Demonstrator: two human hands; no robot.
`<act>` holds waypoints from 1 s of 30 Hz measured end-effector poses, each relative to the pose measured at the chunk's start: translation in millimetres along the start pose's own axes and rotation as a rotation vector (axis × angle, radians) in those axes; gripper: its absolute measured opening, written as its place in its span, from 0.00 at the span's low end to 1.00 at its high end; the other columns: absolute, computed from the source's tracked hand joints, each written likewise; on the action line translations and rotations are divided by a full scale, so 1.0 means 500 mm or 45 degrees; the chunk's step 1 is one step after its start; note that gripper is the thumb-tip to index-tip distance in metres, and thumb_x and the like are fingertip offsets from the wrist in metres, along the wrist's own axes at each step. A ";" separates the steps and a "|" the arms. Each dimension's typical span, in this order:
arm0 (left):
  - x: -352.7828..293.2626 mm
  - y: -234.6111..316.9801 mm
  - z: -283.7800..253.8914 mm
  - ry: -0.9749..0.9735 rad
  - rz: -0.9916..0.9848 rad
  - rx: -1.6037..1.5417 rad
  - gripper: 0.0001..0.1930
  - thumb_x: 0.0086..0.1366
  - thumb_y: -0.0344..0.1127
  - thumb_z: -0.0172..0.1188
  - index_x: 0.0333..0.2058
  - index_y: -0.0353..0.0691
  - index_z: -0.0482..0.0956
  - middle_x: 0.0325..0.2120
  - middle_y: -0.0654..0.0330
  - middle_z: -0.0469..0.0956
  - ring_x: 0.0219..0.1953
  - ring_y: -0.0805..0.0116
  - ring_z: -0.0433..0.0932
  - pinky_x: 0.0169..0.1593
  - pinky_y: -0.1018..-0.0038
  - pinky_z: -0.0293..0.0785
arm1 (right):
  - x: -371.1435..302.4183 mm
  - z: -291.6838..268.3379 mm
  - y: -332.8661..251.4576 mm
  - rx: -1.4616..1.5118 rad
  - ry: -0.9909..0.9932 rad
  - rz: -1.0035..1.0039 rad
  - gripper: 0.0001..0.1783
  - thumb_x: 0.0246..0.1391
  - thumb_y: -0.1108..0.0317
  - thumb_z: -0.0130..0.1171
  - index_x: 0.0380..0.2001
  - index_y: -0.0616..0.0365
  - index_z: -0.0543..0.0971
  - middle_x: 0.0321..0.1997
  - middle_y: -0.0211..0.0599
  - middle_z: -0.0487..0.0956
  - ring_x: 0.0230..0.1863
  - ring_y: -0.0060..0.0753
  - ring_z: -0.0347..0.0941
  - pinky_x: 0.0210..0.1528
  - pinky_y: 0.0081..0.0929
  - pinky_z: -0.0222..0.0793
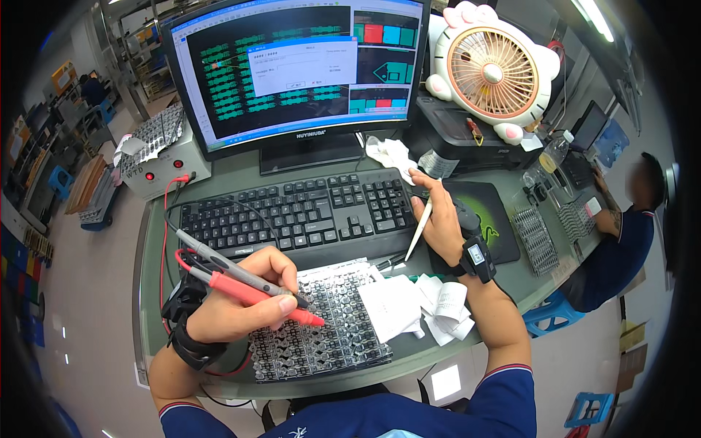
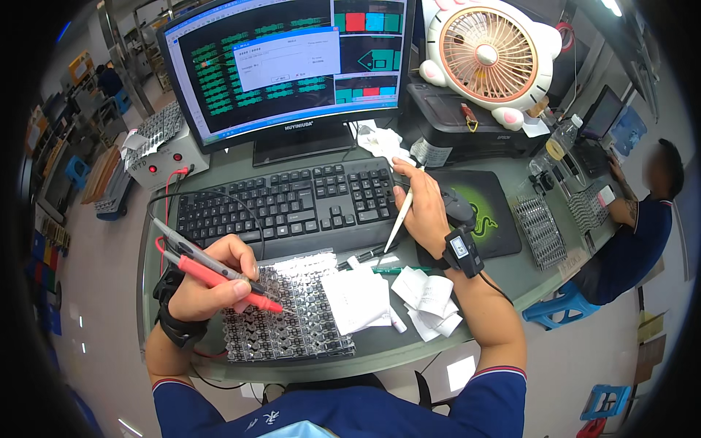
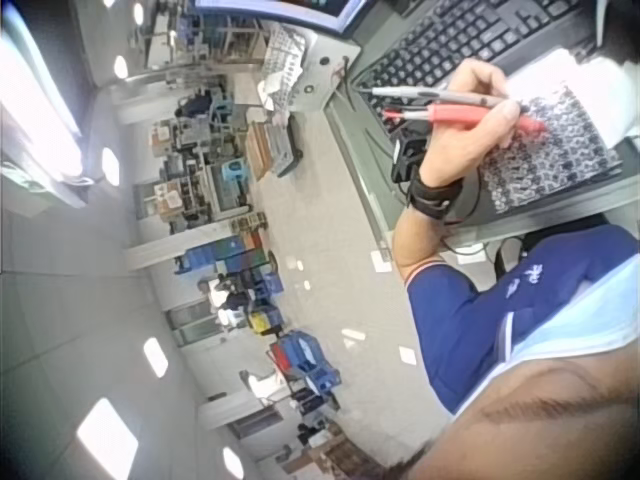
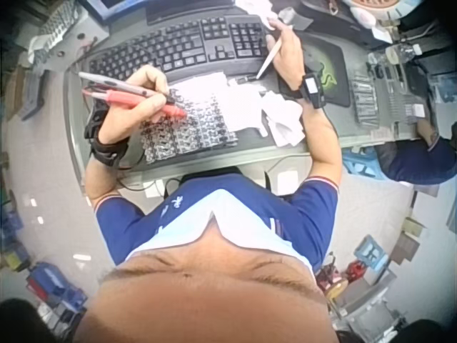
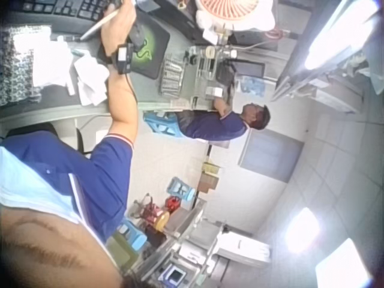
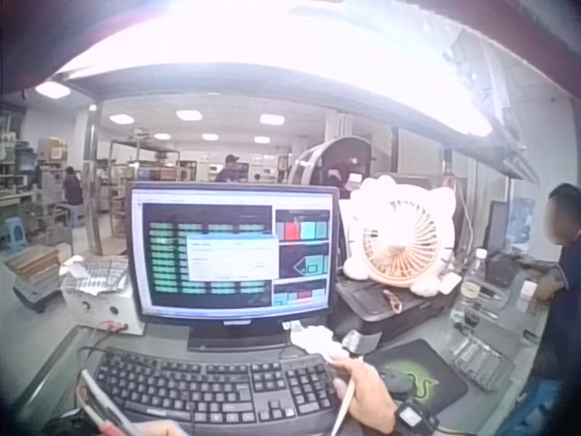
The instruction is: Testing electronic components on a circuit board using diagnostic probes at a QC station.
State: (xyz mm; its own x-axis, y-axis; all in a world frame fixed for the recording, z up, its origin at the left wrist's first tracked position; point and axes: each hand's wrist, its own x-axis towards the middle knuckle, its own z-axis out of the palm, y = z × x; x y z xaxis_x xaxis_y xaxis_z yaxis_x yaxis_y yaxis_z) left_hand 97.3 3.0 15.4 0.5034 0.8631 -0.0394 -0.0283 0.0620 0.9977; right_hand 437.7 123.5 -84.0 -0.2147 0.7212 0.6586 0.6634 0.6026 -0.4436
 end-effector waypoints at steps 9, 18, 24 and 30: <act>0.003 0.005 0.006 0.009 0.022 -0.029 0.11 0.60 0.32 0.61 0.38 0.38 0.69 0.27 0.65 0.73 0.22 0.82 0.73 0.25 0.85 0.68 | 0.006 -0.008 -0.003 -0.001 -0.003 -0.027 0.18 0.56 0.74 0.58 0.51 0.59 0.71 0.59 0.42 0.75 0.57 0.49 0.70 0.60 0.40 0.61; 0.000 0.001 0.002 -0.009 0.025 0.010 0.11 0.61 0.32 0.61 0.38 0.37 0.69 0.26 0.64 0.74 0.22 0.82 0.73 0.26 0.85 0.69 | 0.026 -0.011 -0.013 0.192 -0.220 -0.114 0.06 0.65 0.70 0.50 0.41 0.58 0.75 0.38 0.35 0.83 0.54 0.40 0.73 0.58 0.36 0.63; 0.000 0.006 0.003 -0.016 -0.009 0.007 0.11 0.61 0.32 0.61 0.38 0.37 0.69 0.24 0.65 0.74 0.23 0.82 0.74 0.26 0.84 0.69 | 0.032 0.011 -0.055 0.068 -0.394 -0.241 0.05 0.60 0.70 0.55 0.38 0.55 0.78 0.40 0.34 0.80 0.54 0.46 0.69 0.63 0.43 0.55; 0.001 0.004 0.003 -0.027 0.010 -0.011 0.12 0.61 0.33 0.61 0.38 0.37 0.69 0.25 0.65 0.74 0.23 0.82 0.74 0.27 0.84 0.70 | 0.046 0.020 -0.041 -0.061 -0.336 -0.174 0.05 0.61 0.66 0.55 0.36 0.53 0.76 0.38 0.31 0.79 0.47 0.38 0.72 0.68 0.46 0.51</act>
State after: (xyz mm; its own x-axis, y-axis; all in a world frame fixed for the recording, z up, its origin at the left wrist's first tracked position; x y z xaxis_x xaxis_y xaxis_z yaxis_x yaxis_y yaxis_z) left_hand 98.8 2.6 17.4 0.5216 0.8527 -0.0300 -0.0396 0.0593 0.9974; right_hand 412.2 131.0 -65.8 -0.4794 0.7021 0.5265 0.6470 0.6881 -0.3285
